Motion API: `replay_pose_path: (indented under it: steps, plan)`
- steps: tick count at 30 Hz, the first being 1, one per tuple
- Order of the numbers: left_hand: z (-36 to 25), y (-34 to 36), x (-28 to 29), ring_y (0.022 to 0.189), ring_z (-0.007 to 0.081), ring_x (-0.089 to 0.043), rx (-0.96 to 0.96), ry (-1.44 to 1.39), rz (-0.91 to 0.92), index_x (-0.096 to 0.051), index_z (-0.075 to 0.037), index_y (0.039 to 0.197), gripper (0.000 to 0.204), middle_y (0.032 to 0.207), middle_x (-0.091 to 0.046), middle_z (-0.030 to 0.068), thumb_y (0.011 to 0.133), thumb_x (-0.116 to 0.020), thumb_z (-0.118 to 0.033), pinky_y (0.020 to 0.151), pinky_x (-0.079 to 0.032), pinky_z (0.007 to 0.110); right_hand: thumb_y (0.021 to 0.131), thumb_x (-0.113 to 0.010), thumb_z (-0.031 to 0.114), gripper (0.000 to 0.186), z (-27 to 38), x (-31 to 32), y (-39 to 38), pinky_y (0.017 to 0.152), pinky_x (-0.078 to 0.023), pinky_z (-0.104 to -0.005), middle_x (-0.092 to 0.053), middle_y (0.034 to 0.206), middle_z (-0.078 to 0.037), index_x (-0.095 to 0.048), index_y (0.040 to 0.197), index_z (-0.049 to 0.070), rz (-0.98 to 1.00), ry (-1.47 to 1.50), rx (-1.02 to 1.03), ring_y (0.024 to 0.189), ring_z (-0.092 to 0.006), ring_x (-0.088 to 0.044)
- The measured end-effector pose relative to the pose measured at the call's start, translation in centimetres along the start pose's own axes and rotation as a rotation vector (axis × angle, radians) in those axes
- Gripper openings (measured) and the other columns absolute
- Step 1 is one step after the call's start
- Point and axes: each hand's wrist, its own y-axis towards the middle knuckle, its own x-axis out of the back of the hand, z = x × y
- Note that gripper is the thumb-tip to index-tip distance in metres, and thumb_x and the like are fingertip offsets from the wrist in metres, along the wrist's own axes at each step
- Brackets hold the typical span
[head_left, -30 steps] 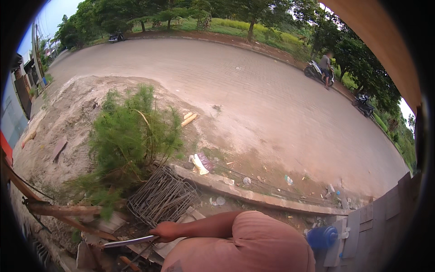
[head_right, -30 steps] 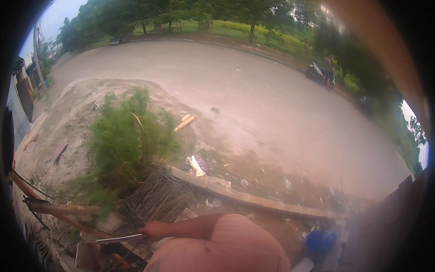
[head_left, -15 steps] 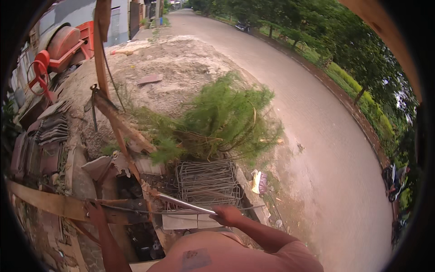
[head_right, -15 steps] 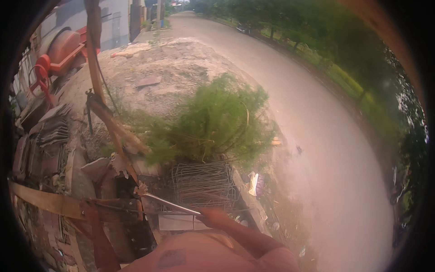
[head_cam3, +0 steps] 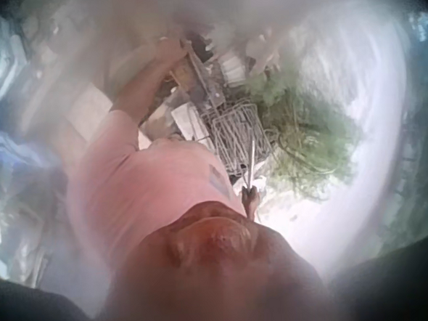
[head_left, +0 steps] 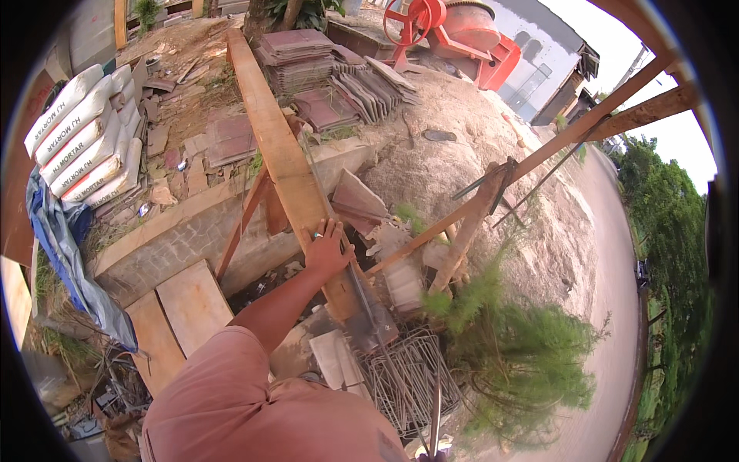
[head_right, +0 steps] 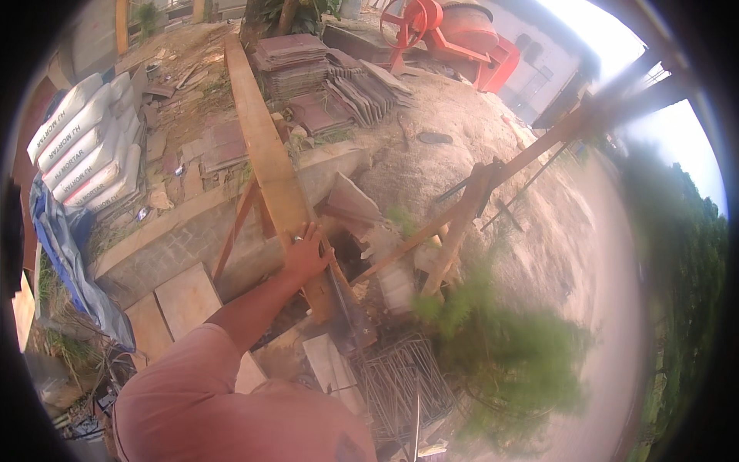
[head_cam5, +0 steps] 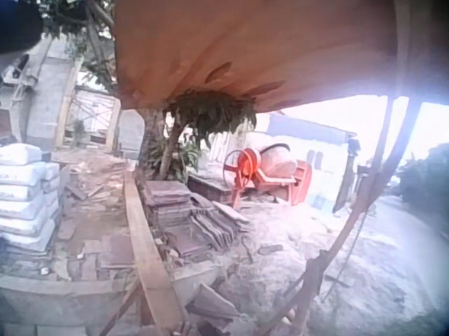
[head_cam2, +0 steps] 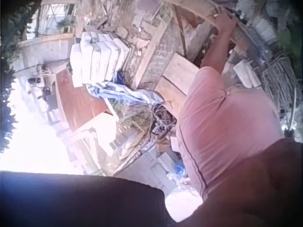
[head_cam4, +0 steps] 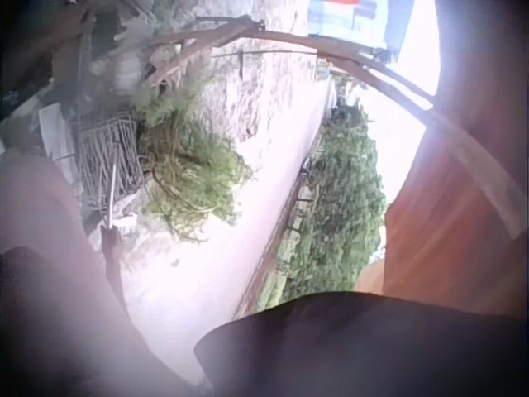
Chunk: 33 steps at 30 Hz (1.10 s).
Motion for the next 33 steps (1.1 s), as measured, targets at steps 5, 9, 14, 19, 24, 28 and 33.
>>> replay_pose_path:
  steps: [5, 9, 14, 19, 24, 28, 33]
  plan:
    - [-0.3, 0.1, -0.4, 0.144, 0.0273, -0.021, -0.001, 0.024, 0.021, -0.037, -0.008, 0.144, 0.072, 0.153, -0.031, 0.0124, 0.087, -0.052, -0.049, 0.114, -0.003, 0.061, 0.087, -0.065, 0.035, 0.031, 1.7, -0.2, 1.9, 0.056, -0.046, -0.0495, -0.064, 0.075, -0.022, -0.058, 0.094, 0.006, 0.064, 0.102, -0.020, 0.068, -0.0441, -0.062]
    - [-0.2, 0.3, -0.8, 0.144, 0.0273, -0.022, -0.007, 0.018, 0.001, -0.038, -0.007, 0.143, 0.072, 0.152, -0.032, 0.0125, 0.087, -0.052, -0.050, 0.114, -0.003, 0.061, 0.087, -0.064, 0.038, 0.037, 4.0, 0.9, 2.8, 0.060, -0.046, -0.0491, -0.065, 0.079, -0.023, -0.059, 0.105, 0.006, 0.199, 0.075, -0.227, 0.075, -0.0438, -0.062]
    - [-0.2, 0.3, -1.0, 0.144, 0.0271, -0.022, -0.004, 0.005, -0.032, -0.038, -0.007, 0.143, 0.071, 0.151, -0.033, 0.0115, 0.087, -0.052, -0.049, 0.114, -0.004, 0.061, 0.087, -0.066, 0.035, 0.035, 2.8, -0.1, 2.2, 0.054, -0.041, -0.0446, -0.062, 0.071, -0.016, -0.058, 0.100, 0.004, 0.136, 0.148, -0.301, 0.061, -0.0313, -0.054]
    - [-0.4, 0.2, -0.9, 0.144, 0.0267, -0.022, -0.003, 0.028, -0.011, -0.039, -0.008, 0.143, 0.070, 0.152, -0.033, 0.0103, 0.088, -0.051, -0.050, 0.114, -0.005, 0.061, 0.084, -0.071, 0.027, 0.029, 0.1, -0.2, -0.1, 0.049, -0.035, -0.0371, -0.045, 0.060, -0.008, -0.055, 0.085, 0.003, 0.018, 0.147, -0.241, 0.056, -0.0203, -0.039]
    - [0.0, 0.3, -1.4, 0.144, 0.0261, -0.022, -0.014, 0.060, -0.028, -0.039, -0.009, 0.143, 0.070, 0.152, -0.033, 0.0093, 0.088, -0.050, -0.050, 0.113, -0.006, 0.062, 0.085, -0.070, 0.029, 0.032, 1.2, 0.7, -0.5, 0.050, -0.038, -0.0388, -0.051, 0.061, -0.012, -0.055, 0.085, 0.002, 0.036, 0.123, -0.196, 0.054, -0.0239, -0.043]
    - [-0.3, 0.2, -0.8, 0.143, 0.0261, -0.023, -0.014, 0.060, -0.020, -0.040, -0.008, 0.142, 0.069, 0.152, -0.034, 0.0091, 0.088, -0.050, -0.050, 0.113, -0.007, 0.062, 0.086, -0.070, 0.030, 0.033, -0.2, -0.1, -0.9, 0.050, -0.040, -0.0400, -0.053, 0.061, -0.015, -0.055, 0.087, 0.001, 0.024, 0.095, -0.130, 0.053, -0.0258, -0.046]
    - [-0.1, 0.1, -0.7, 0.143, 0.0265, -0.023, -0.012, 0.055, -0.035, -0.041, -0.008, 0.141, 0.069, 0.151, -0.035, 0.0097, 0.088, -0.051, -0.050, 0.113, -0.007, 0.061, 0.087, -0.069, 0.028, 0.031, 0.9, 0.3, -0.2, 0.048, -0.037, -0.0409, -0.051, 0.059, -0.014, -0.054, 0.085, 0.002, -0.010, 0.175, -0.113, 0.051, -0.0253, -0.044]
